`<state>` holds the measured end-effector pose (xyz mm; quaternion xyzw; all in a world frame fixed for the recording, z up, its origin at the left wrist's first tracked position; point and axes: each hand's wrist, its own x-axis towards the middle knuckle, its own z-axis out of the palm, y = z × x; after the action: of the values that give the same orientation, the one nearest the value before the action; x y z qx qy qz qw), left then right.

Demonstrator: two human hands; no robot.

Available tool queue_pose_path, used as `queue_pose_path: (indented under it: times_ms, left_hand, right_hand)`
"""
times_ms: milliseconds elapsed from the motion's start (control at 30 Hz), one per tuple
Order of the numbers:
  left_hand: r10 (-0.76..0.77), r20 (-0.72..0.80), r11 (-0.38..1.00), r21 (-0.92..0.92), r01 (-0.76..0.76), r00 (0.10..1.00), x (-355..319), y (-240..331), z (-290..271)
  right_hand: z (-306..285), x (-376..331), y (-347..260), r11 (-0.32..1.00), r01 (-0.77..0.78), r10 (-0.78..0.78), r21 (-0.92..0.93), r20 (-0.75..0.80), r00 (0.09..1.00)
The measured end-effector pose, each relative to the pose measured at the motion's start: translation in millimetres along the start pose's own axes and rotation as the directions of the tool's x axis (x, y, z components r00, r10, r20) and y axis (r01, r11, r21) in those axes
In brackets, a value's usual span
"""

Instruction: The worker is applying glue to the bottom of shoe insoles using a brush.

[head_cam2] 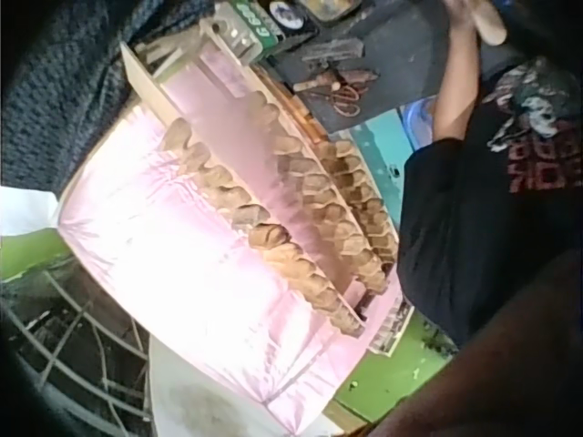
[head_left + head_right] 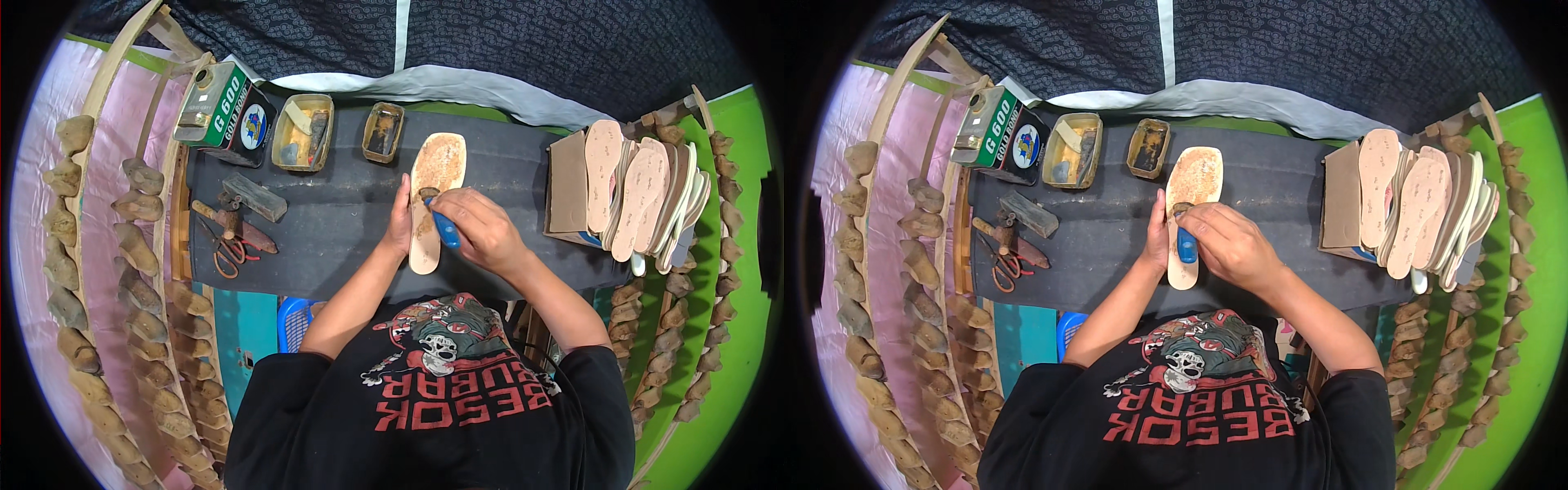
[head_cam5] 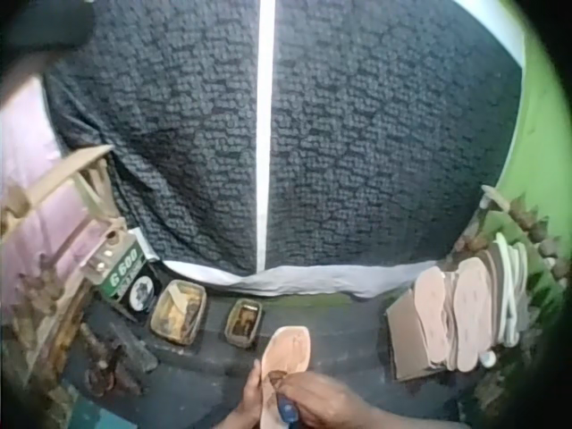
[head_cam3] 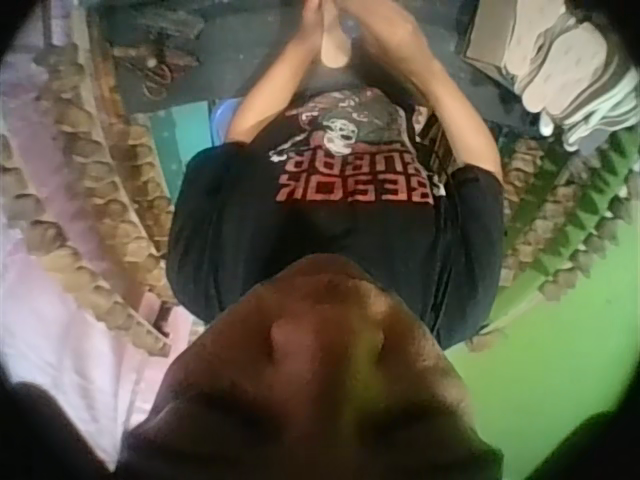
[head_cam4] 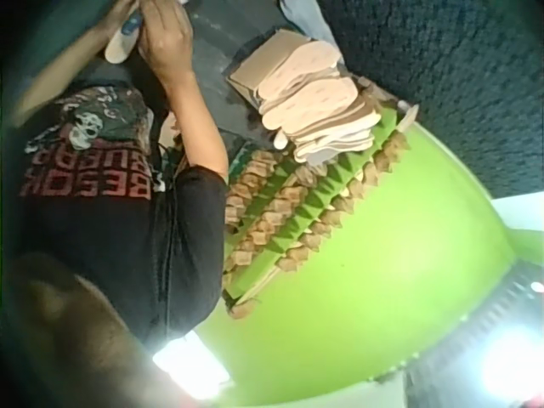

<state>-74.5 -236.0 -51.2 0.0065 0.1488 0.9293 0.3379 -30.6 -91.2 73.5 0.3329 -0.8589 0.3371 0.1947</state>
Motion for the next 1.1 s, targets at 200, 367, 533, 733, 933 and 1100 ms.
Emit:
queue_pose_path:
  times_ms: [200,367,533,733,933,1100]
  left_hand:
    - [0.030,0.059,1.000,0.003,-0.031,0.998,7.0,3.2,-37.6]
    - [0.074,-0.233,0.986,0.164,-0.036,0.970,2.3,6.6,-5.2]
    - [0.039,-0.041,0.994,0.102,-0.035,0.998,2.0,4.9,-14.1]
    - [0.068,-0.161,0.984,0.176,-0.039,0.985,3.6,2.7,-10.8]
    - [-0.010,-0.129,0.990,0.137,0.028,0.992,1.3,-0.8,-21.2]
    - [-0.027,-0.136,0.988,0.150,0.047,0.990,-0.4,-1.4,-17.9]
  right_hand:
    - [8.4,-15.9,-25.3,0.998,0.014,-0.022,0.056,0.139,0.990]
    - [0.2,-14.2,-10.2,0.998,-0.065,0.064,0.018,0.047,0.997]
    - [-5.9,-8.0,1.7,0.997,-0.056,0.055,-0.057,-0.015,0.998]
    - [-3.2,-19.5,-10.9,0.997,-0.070,0.072,-0.024,0.079,0.994]
    - [-15.0,-7.8,11.5,0.978,-0.200,0.188,-0.065,-0.158,0.969]
    - [-20.9,-1.6,13.6,0.965,-0.256,0.241,-0.052,-0.195,0.951]
